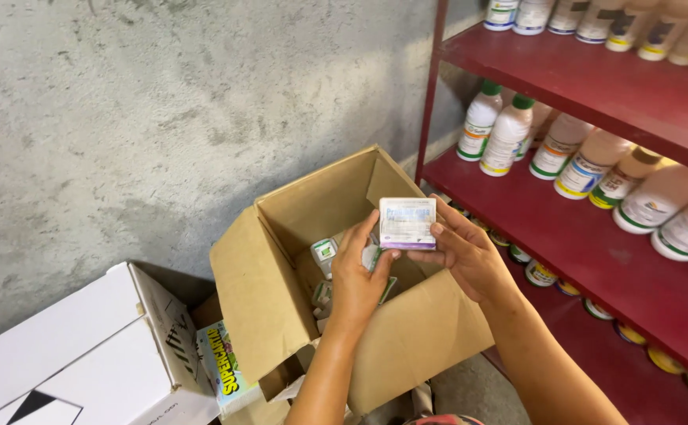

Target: Organizing various boxes of agricultural fungicides and fertilizers on a storage shelf.

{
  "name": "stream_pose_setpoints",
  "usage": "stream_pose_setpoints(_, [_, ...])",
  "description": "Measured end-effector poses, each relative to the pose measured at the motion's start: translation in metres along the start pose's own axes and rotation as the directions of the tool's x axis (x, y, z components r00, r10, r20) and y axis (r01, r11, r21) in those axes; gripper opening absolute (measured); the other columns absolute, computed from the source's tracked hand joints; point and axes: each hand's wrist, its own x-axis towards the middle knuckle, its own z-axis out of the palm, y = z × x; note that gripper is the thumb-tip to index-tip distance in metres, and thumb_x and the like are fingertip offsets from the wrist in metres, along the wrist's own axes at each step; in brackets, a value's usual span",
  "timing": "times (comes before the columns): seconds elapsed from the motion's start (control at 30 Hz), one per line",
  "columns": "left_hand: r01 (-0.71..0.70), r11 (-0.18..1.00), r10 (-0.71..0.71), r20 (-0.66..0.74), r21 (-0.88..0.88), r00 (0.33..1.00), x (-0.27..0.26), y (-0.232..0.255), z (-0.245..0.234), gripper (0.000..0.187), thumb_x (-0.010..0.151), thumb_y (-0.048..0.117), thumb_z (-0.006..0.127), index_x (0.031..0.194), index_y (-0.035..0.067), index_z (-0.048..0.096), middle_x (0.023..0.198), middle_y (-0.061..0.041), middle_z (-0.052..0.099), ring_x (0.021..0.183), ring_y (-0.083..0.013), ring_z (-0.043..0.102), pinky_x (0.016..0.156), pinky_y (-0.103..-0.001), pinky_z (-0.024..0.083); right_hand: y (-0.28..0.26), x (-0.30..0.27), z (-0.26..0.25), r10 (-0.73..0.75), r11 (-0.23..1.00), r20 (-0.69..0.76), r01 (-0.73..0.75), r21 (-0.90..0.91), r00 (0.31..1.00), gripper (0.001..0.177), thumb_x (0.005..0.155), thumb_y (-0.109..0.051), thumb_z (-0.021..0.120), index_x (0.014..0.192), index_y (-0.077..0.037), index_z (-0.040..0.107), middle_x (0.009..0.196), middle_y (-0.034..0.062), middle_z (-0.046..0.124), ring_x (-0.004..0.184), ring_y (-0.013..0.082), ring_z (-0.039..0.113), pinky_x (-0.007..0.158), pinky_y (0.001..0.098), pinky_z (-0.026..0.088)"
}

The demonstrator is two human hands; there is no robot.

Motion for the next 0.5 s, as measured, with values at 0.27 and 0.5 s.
stream_pose_setpoints(0.27, [0.127,0.94,-0.106,0.085,-0.315,0.991,-0.015,0.003,0.03,0.059,0.085,-0.011,0.073,0.14,0.006,0.061,0.132,-0.014,0.064,0.111,-0.0188,0.07,0.087,-0.03,0.063,-0.017,-0.042,0.001,-0.159,0.985,-0.183,0.143,-0.098,0.97,0.054,0.1,-0.014,0.056,0.151,-0.012,0.038,0.13,0.013,0.066,0.111,0.0219,0.069,0.086,0.0399,0.062])
stream_pose_setpoints(0.5, [0.079,0.928,-0.037,0.122,-0.365,0.992,-0.017,0.027,0.057,0.055,0.088,-0.01,0.072,0.14,0.006,0.062,0.132,-0.013,0.064,0.113,-0.0186,0.07,0.089,-0.03,0.064,-0.025,-0.075,-0.021,-0.378,0.916,-0.284,0.312,-0.253,0.881,0.027,0.105,-0.008,0.06,0.13,0.0,0.057,0.123,0.0118,0.068,0.109,0.019,0.068,0.09,0.0368,0.063])
